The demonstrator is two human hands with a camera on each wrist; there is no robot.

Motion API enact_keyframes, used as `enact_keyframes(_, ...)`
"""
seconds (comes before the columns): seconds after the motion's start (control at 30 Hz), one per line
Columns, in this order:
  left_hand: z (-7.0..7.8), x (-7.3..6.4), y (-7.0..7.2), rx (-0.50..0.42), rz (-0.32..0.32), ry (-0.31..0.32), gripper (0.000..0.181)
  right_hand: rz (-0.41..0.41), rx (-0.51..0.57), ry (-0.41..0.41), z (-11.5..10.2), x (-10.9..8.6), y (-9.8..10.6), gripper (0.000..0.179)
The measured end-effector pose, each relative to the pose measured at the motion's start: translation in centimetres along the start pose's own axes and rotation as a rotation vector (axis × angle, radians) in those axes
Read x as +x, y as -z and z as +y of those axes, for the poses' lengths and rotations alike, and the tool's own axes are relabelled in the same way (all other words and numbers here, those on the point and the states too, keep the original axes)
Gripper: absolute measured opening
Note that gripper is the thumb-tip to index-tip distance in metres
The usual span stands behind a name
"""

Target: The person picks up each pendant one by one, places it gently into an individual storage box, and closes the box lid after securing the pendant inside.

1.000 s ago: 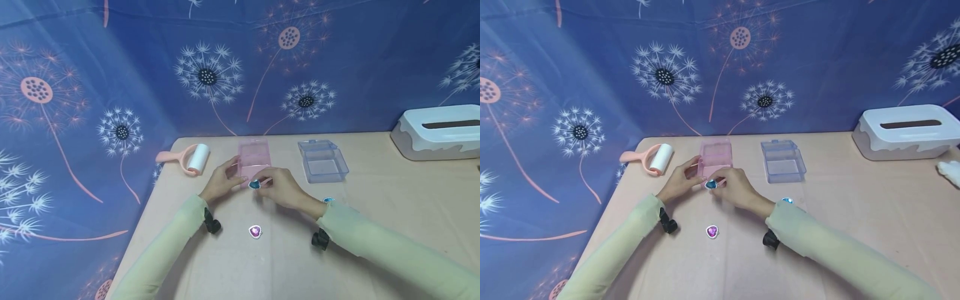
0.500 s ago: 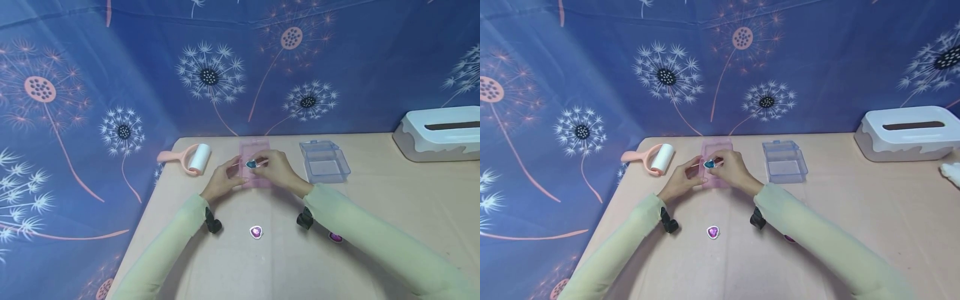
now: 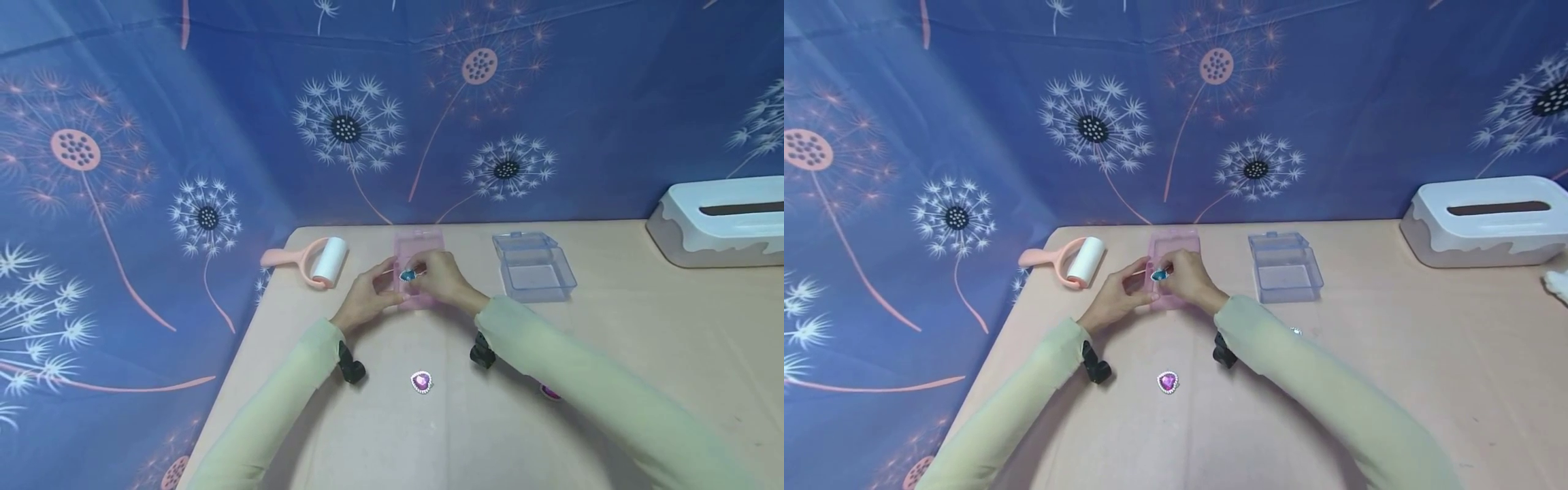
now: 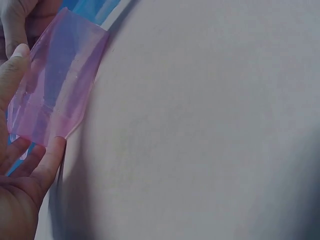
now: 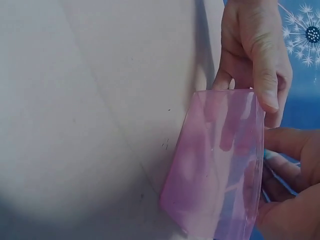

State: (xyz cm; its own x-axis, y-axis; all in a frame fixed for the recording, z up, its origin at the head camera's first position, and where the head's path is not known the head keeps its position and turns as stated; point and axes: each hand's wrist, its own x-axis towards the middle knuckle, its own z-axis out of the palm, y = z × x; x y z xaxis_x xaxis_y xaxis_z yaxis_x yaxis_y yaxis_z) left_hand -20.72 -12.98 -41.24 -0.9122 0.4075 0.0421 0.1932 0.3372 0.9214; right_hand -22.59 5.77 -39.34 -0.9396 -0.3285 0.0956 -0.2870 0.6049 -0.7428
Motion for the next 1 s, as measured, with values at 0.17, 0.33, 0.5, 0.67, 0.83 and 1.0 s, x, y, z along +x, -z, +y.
enact_keyframes(0.17,0.6,-0.1,-0.1,0.014,-0.001,0.006,0.082,-0.044,-0.048,-0.042,-0.3,0.4,-0.4,0.019)
enact_keyframes(0.33,0.6,-0.1,-0.1,0.032,0.013,0.019,0.083,-0.086,-0.096,-0.037,-0.2,0.7,-0.7,0.022)
enact_keyframes(0.5,0.3,-0.1,-0.1,0.019,0.008,0.018,0.083,-0.125,-0.117,-0.044,-0.2,0.7,-1.0,0.025)
enact_keyframes(0.67,0.2,-0.1,-0.2,0.014,0.009,0.015,0.082,-0.131,-0.129,-0.049,-0.1,0.7,-1.1,0.026)
enact_keyframes(0.83,0.3,-0.1,-0.1,0.014,0.009,0.019,0.082,-0.127,-0.114,-0.049,-0.1,0.7,-1.1,0.029)
enact_keyframes(1.0,-0.3,0.1,-0.1,0.035,0.011,0.023,0.083,-0.116,-0.122,-0.048,-0.2,0.6,-1.2,0.031)
